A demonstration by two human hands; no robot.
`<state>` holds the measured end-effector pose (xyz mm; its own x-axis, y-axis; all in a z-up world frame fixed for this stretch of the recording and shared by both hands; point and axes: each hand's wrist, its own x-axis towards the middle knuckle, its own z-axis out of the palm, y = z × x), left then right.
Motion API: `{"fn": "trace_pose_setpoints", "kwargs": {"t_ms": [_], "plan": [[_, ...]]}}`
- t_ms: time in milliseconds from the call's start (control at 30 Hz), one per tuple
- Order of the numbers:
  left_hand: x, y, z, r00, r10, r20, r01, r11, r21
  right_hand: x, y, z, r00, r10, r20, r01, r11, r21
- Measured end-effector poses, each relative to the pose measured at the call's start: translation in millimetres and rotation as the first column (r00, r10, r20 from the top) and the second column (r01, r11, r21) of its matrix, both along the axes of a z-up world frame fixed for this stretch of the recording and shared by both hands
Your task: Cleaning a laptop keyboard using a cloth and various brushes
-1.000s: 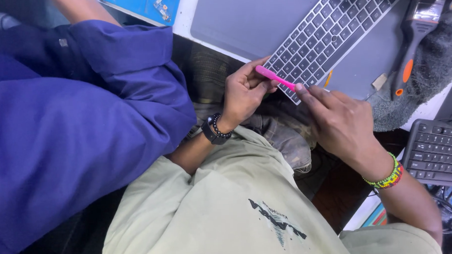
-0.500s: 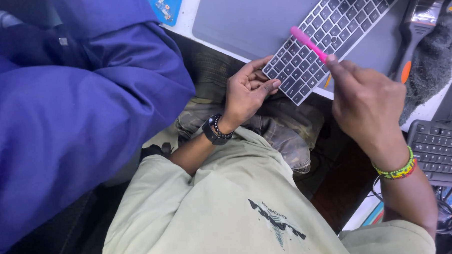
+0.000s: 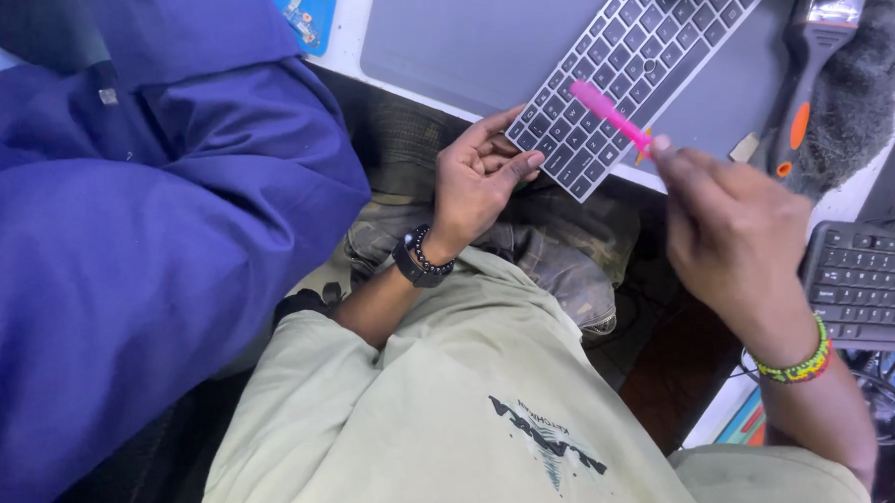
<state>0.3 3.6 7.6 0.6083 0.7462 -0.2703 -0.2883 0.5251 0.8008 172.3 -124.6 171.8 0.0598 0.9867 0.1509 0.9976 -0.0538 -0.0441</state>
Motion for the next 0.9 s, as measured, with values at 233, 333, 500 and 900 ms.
{"fn": "trace_pose_setpoints", "kwargs": {"t_ms": [233, 333, 500, 900], "plan": [[1.0, 0.5, -5.2, 1.000, 0.019, 0.018, -0.019, 1.000, 0.016, 8.6, -38.9, -39.7, 0.993, -0.096, 0.075, 0.106, 0.984, -0.143], [0.2, 1.2, -6.4, 1.000, 0.008, 0.012, -0.009, 0.999, 0.032, -5.6, -44.4, -34.7, 0.999, -0.032, 0.001, 0.032, 0.988, -0.154], [-3.5, 0.0, -4.8, 1.000, -0.002, 0.016, 0.001, 0.998, 0.061, 8.0, -53.2, -37.6, 0.965, -0.031, 0.262, 0.092, 0.971, -0.221], [-4.4, 4.1, -1.9, 1.000, 0.005, -0.018, -0.003, 0.996, 0.086, 6.0, -38.8, -31.2, 0.988, 0.137, 0.072, -0.118, 0.966, -0.229]]}}
